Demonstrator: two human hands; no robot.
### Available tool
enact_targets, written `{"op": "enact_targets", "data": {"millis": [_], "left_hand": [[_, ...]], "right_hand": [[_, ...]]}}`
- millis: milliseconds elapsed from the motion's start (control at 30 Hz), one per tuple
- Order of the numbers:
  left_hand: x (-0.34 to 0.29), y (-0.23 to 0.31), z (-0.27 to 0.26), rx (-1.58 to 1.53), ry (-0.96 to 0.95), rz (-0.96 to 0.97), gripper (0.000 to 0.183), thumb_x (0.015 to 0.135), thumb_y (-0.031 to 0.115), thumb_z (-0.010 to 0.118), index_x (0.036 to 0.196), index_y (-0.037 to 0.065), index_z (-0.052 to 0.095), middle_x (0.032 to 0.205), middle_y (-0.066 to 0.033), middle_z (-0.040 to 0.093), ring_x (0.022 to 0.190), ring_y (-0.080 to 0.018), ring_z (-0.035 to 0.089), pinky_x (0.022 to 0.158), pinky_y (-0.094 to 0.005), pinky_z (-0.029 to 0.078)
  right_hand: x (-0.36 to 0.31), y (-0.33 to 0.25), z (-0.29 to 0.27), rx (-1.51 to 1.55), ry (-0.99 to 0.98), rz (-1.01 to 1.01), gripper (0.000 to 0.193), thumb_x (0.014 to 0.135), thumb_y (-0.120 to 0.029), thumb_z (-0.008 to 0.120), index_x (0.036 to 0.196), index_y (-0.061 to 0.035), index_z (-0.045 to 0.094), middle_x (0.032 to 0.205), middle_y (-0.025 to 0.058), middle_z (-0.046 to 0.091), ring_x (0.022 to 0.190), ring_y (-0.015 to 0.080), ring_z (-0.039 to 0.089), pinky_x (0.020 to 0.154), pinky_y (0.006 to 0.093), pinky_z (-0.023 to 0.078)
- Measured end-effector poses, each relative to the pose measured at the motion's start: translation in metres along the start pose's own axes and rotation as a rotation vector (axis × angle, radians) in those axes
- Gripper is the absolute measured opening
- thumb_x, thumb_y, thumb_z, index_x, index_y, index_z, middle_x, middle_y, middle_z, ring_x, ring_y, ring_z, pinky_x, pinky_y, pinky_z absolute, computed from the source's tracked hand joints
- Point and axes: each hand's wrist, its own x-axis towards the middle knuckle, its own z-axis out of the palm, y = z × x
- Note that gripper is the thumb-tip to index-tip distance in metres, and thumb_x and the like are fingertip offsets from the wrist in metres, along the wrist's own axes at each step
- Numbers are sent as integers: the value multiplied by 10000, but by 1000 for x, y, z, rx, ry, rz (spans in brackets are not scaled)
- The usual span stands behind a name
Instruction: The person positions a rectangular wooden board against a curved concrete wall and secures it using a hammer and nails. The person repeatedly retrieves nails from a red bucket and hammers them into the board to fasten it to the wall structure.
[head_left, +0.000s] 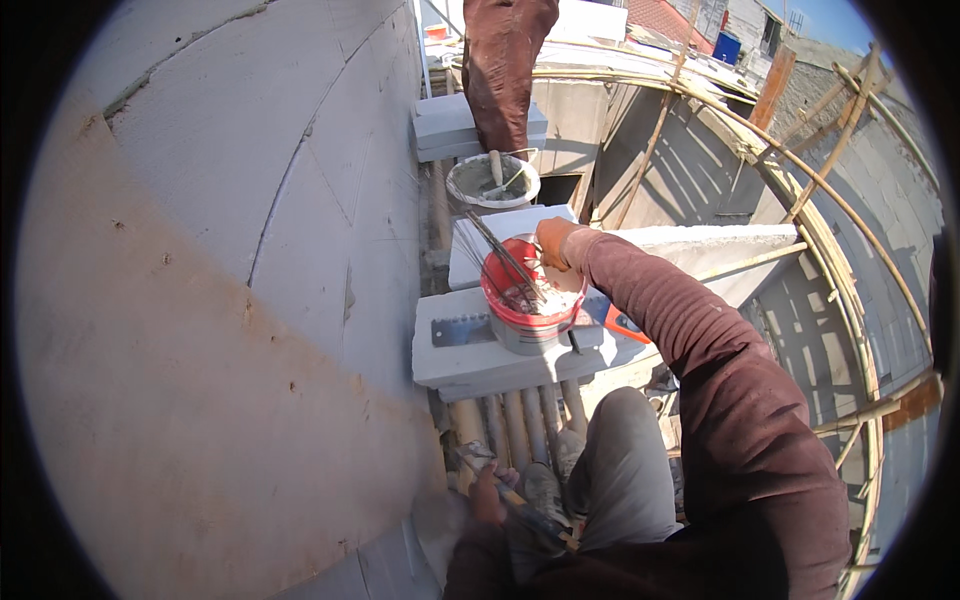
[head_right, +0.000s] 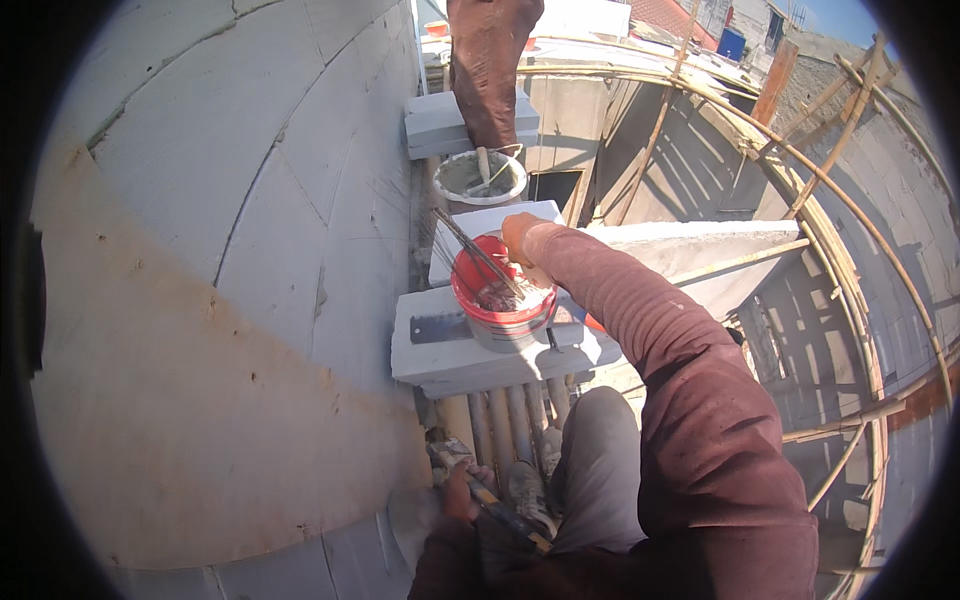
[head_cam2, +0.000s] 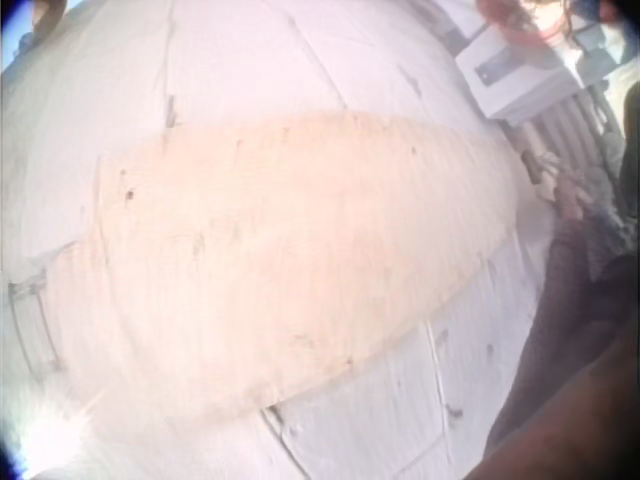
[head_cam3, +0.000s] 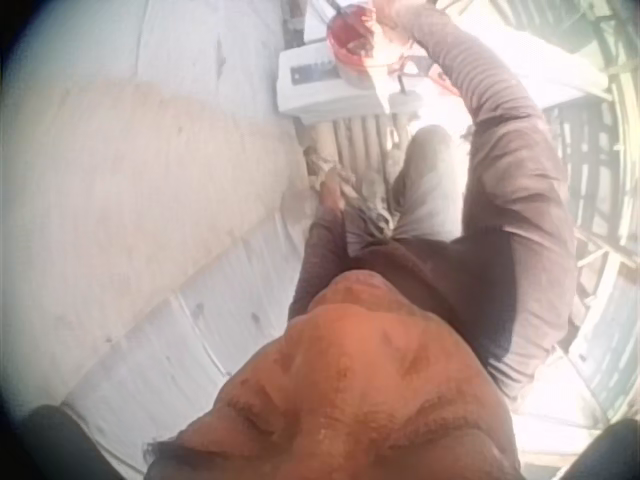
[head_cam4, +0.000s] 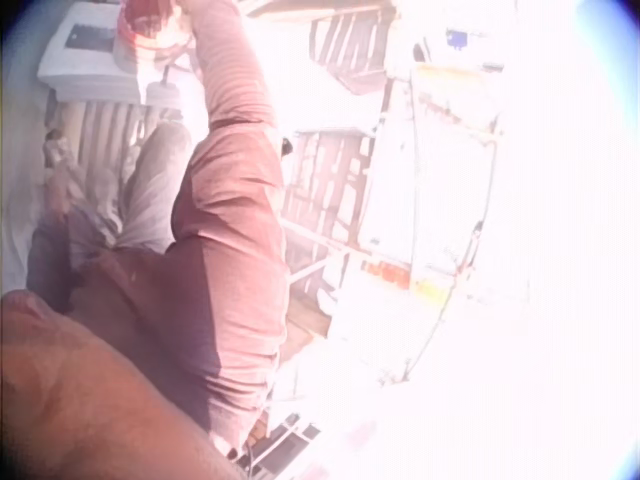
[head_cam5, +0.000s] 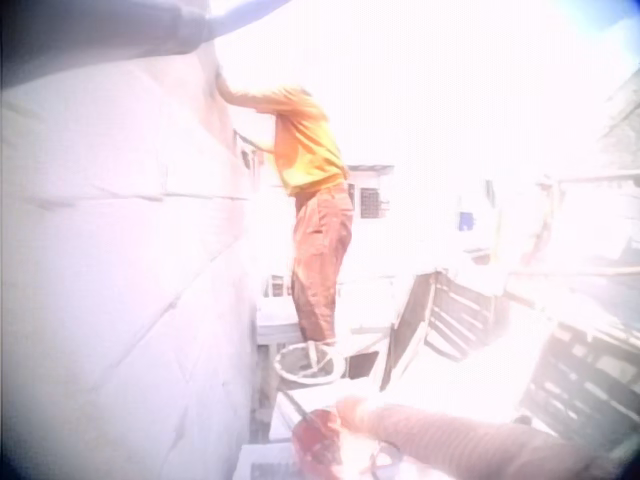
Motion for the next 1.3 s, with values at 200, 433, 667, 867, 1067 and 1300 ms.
{"op": "enact_targets", "data": {"millis": [200,433,667,867,1067,1300], "left_hand": [[-31,46,44,-172,-352,205,355,917,136,540,1236,-12,489,1181,-177,565,1234,-342,515,1073,-481,415],[-78,104,139,-167,-733,319,724,882,307,547,1483,-30,324,1537,-199,349,1368,-328,411,1131,-476,313],[-96,91,131,-215,-683,339,734,902,380,510,1487,-21,321,1516,-169,393,1244,-273,503,921,-438,455],[-95,71,115,-304,-673,263,667,926,357,470,1472,-3,339,1477,-163,442,1254,-279,508,949,-440,476],[-96,62,113,-472,-555,275,535,921,263,510,1383,4,445,1404,-156,504,1264,-280,526,1152,-451,351],[-89,60,95,-485,-453,212,346,958,368,543,1114,63,589,966,-59,618,982,-211,606,937,-382,494]], "right_hand": [[-88,-1,7,1516,-234,-240,177,881,-186,700,904,-10,705,716,-3,632,603,59,540,539,233,429],[-135,-67,103,933,-235,-764,214,932,-202,643,884,4,680,671,19,596,540,98,531,527,260,427],[-181,-136,92,1072,-302,-344,233,829,-223,701,765,0,709,644,62,677,531,143,633,500,284,484],[-204,-143,110,1088,-218,-317,243,841,-191,699,764,40,695,646,117,671,575,191,659,559,321,511],[-234,-151,120,886,231,-430,339,851,-214,716,1011,72,625,751,218,668,774,347,698,684,407,531],[-270,-139,130,999,-265,-393,466,864,-261,724,1153,49,531,761,179,669,695,279,698,631,374,534]]}}
